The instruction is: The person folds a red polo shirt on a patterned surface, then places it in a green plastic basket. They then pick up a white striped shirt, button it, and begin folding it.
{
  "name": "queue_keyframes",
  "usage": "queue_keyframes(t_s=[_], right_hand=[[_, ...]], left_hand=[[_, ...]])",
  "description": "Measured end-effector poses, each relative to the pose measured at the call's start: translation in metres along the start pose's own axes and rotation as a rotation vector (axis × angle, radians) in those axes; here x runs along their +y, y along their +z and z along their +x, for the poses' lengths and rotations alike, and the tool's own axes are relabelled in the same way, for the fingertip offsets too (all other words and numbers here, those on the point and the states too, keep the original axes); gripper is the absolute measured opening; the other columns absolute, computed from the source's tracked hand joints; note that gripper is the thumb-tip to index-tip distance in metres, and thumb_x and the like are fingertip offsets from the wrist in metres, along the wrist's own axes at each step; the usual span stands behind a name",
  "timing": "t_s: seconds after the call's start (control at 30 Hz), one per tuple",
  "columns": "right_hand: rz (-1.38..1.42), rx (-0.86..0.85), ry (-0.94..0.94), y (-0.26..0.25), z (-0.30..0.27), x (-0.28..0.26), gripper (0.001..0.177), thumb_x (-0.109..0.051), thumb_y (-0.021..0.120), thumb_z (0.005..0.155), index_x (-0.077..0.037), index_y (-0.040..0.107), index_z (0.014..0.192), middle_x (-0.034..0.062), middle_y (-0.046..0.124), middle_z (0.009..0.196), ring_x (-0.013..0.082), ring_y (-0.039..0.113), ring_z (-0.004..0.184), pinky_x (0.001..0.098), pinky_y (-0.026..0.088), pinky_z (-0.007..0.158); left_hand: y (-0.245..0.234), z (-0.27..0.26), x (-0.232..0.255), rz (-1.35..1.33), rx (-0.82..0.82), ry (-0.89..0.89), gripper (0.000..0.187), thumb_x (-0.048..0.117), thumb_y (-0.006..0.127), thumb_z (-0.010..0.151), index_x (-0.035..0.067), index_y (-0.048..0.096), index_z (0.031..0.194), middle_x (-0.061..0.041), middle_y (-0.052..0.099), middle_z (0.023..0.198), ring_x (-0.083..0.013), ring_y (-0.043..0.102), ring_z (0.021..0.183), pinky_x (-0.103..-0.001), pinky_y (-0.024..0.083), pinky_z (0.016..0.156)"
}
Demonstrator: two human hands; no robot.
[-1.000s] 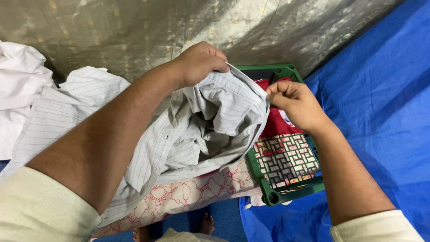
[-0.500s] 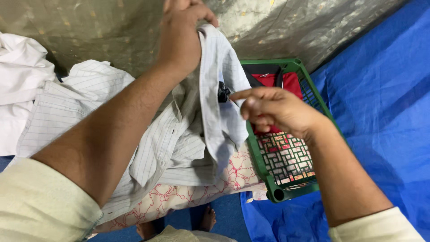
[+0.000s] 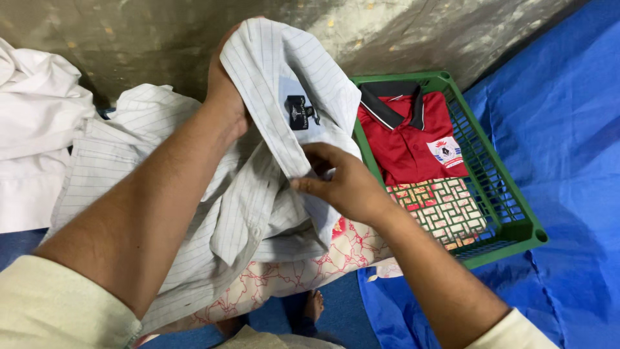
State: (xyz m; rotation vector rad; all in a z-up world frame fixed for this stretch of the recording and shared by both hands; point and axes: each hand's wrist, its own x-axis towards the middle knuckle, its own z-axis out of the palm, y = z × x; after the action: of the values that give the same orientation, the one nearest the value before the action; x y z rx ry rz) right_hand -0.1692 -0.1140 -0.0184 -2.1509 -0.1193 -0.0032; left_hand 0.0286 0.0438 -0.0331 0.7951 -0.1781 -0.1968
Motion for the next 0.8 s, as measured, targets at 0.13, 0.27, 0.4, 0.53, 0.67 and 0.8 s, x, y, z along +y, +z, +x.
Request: queue_keyframes(t_s=[0.13,0.27,0.4,0.53,0.67,0.8], right_hand=[[0.164,-0.126,0.033,0.043,0.003,-0.029,0.026,-0.017,0.075,0.093,0.001,0.075,0.111,0.0031,0.071,0.086,0.0089,0.059,0.077,0.0294,0.054,0.073],[0.573,-0.355,-0.187,0.051,0.010,-0.045,0.022,-0.008,0.070,0.096,0.004,0.070,0.114,0.0028,0.073,0.101,0.0096,0.066,0.089,0.0263,0.055,0.083],[0.580,0.296,-0.193,0.007,0.041,-0.040,0.013,-0.007,0.064,0.102,0.001,0.074,0.105,0.0046,0.072,0.082,0.0121,0.066,0.064,0.0252,0.053,0.058],[0.359,0.356,-0.280,-0.030,0.070,-0.037,0.028,0.000,0.072,0.094,0.001,0.068,0.122,0.0030,0.070,0.107,0.0070,0.063,0.096,0.0223,0.051,0.084],[0.491,-0.257,-0.141,-0.041,0.080,-0.044,0.047,0.005,0.070,0.087,-0.003,0.064,0.133,0.0026,0.068,0.116,0.0108,0.060,0.098,0.0271,0.050,0.088],[0.168,-0.335,0.028,-0.028,0.084,-0.044,0.035,-0.002,0.075,0.084,-0.003,0.070,0.118,0.0057,0.076,0.104,0.0119,0.069,0.089,0.0286,0.055,0.082]], left_hand=[[-0.019,0.011,-0.004,0.289,-0.232,0.154,0.033,0.025,0.059,0.110,0.002,0.061,0.133,-0.010,0.067,0.119,-0.0215,0.064,0.106,-0.036,0.054,0.091],[-0.033,0.001,0.008,0.174,-0.248,-0.012,0.031,0.026,0.060,0.108,0.003,0.063,0.127,-0.009,0.067,0.114,-0.0205,0.063,0.100,-0.036,0.053,0.086],[-0.041,-0.025,0.040,0.138,-0.304,-0.170,0.029,0.027,0.061,0.106,0.004,0.064,0.122,-0.008,0.067,0.108,-0.0196,0.062,0.094,-0.035,0.053,0.082],[-0.032,-0.037,0.066,0.271,-0.402,-0.195,0.028,0.029,0.061,0.103,0.004,0.065,0.116,-0.007,0.067,0.103,-0.0186,0.061,0.088,-0.034,0.052,0.077],[-0.024,-0.036,0.079,0.420,-0.432,-0.169,0.027,0.030,0.062,0.101,0.005,0.067,0.111,-0.006,0.067,0.098,-0.0177,0.061,0.082,-0.034,0.052,0.073],[-0.020,-0.036,0.081,0.507,-0.332,-0.161,0.026,0.031,0.063,0.099,0.006,0.068,0.105,-0.005,0.067,0.093,-0.0167,0.060,0.076,-0.033,0.051,0.068]])
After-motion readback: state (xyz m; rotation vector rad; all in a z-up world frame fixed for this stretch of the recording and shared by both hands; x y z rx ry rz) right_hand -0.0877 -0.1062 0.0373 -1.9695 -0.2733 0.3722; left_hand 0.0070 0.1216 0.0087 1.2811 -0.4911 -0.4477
